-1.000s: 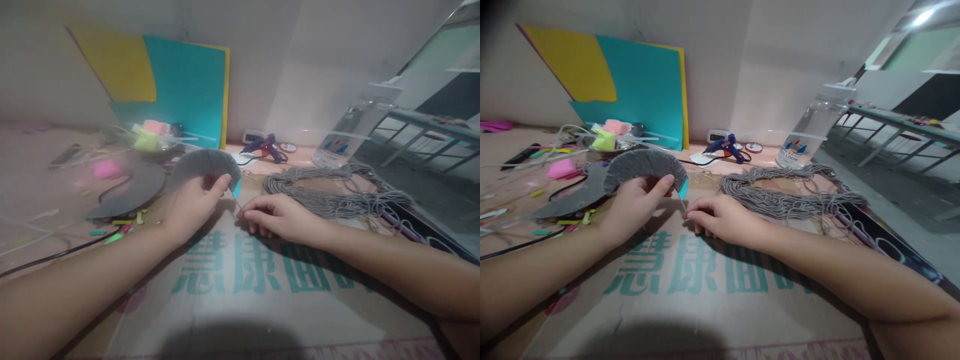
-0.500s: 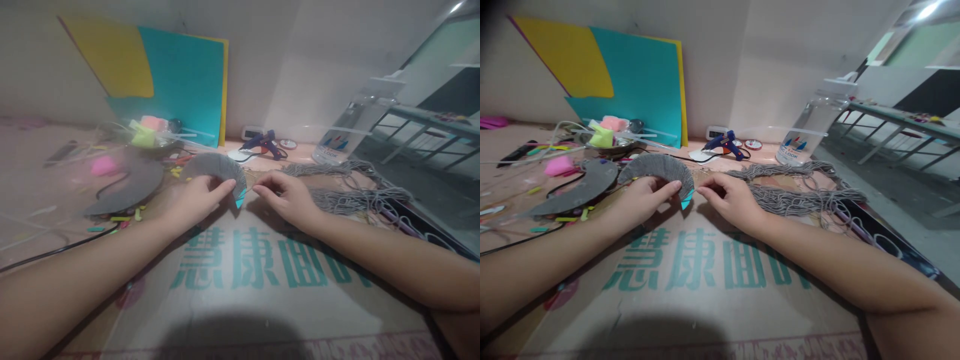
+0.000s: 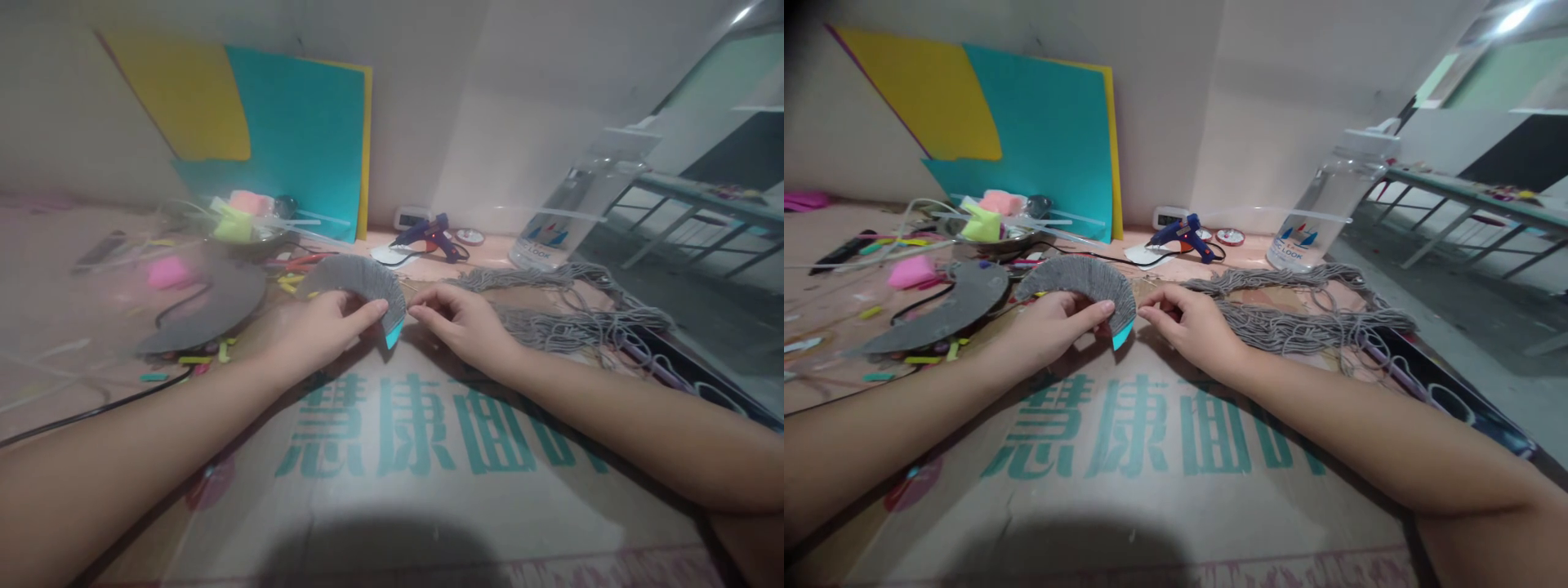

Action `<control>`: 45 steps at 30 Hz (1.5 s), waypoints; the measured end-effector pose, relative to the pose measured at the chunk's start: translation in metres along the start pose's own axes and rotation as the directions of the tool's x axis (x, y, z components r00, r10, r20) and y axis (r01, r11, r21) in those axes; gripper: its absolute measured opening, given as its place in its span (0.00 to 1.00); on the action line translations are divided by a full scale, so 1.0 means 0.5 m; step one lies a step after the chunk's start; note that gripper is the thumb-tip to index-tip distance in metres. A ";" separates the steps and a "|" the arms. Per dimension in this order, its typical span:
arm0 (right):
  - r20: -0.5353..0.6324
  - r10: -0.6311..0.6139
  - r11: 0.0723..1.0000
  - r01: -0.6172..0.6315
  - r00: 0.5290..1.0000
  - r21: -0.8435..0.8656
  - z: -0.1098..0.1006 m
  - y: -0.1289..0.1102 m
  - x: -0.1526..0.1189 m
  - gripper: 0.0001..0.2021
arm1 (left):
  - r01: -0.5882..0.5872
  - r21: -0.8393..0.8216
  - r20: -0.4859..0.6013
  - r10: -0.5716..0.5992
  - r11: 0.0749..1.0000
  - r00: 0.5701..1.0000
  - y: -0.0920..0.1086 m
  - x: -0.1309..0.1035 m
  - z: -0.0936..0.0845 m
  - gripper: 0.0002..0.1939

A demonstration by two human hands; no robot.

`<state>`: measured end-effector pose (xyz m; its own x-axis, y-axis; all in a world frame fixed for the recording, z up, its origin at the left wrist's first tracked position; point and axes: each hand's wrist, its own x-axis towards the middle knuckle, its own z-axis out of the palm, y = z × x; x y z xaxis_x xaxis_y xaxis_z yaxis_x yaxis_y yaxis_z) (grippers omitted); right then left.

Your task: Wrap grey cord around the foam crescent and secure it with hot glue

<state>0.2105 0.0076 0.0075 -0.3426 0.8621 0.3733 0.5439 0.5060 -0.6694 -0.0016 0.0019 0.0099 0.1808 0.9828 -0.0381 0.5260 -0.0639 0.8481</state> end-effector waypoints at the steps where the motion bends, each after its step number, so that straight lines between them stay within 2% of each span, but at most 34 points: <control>1: 0.019 0.017 1.000 -0.017 1.000 0.020 0.000 0.001 0.001 0.08 | 0.013 -0.005 0.002 -0.013 1.000 1.000 0.002 0.000 0.000 0.22; 6: 0.133 0.116 0.971 -0.140 0.984 0.193 0.002 0.006 0.005 0.13 | 0.048 -0.019 0.020 -0.048 0.999 0.999 0.008 0.001 0.001 0.20; 10: 0.244 0.226 0.898 -0.299 0.943 0.322 0.004 0.005 0.008 0.14 | 0.057 -0.005 0.072 -0.057 0.998 0.996 0.003 0.003 0.002 0.21; 14: 0.303 0.271 0.826 -0.383 0.913 0.414 0.004 -0.002 0.008 0.15 | -0.063 0.003 0.049 0.063 0.998 0.997 -0.004 0.004 0.005 0.21; 17: 0.275 0.303 0.775 -0.404 0.913 0.486 0.004 -0.006 0.006 0.15 | -0.217 -0.020 0.018 0.217 0.976 0.976 -0.008 0.001 0.009 0.20; 21: 0.228 0.320 0.748 -0.393 0.920 0.535 0.007 -0.003 0.003 0.16 | -0.355 -0.113 -0.010 0.357 0.928 0.934 -0.014 -0.006 0.020 0.13; 23: 0.230 0.311 0.744 -0.387 0.922 0.545 0.009 0.000 0.002 0.16 | -0.400 -0.142 0.004 0.405 0.905 0.914 -0.018 -0.009 0.025 0.17; 27: 0.235 0.293 0.750 -0.375 0.927 0.545 0.008 0.002 0.003 0.16 | -0.470 -0.034 0.123 0.470 0.882 0.874 -0.024 -0.011 0.028 0.19; 31: 0.250 0.284 0.760 -0.376 0.926 0.531 0.007 0.000 0.003 0.15 | -0.506 0.067 0.134 0.494 0.860 0.859 -0.021 -0.013 0.022 0.19; 34: 0.249 0.270 0.769 -0.364 0.930 0.525 0.009 0.000 0.002 0.15 | -0.504 0.099 0.132 0.490 0.858 0.861 -0.017 -0.015 0.020 0.20; 37: 0.231 0.235 0.781 -0.325 0.944 0.534 0.010 0.001 0.003 0.15 | -0.464 0.083 0.091 0.457 0.882 0.885 -0.016 -0.015 0.020 0.20; 39: 0.190 0.200 0.823 -0.270 0.961 0.500 0.008 0.003 0.005 0.15 | -0.431 0.058 0.050 0.429 0.900 0.902 -0.016 -0.013 0.021 0.20; 42: 0.125 0.131 0.937 -0.164 0.984 0.308 0.002 0.004 0.009 0.12 | -0.391 0.022 0.002 0.391 0.920 0.920 -0.018 -0.008 0.022 0.20; 45: 0.072 0.081 0.991 -0.088 0.994 0.101 -0.001 0.005 0.010 0.07 | -0.365 0.000 -0.017 0.365 0.931 0.931 -0.018 -0.004 0.022 0.21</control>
<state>0.2105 0.0134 0.0080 -0.3514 0.8961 0.2711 0.4921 0.4232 -0.7608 0.0023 -0.0014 -0.0036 0.3466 0.8943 0.2830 0.4235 -0.4184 0.8035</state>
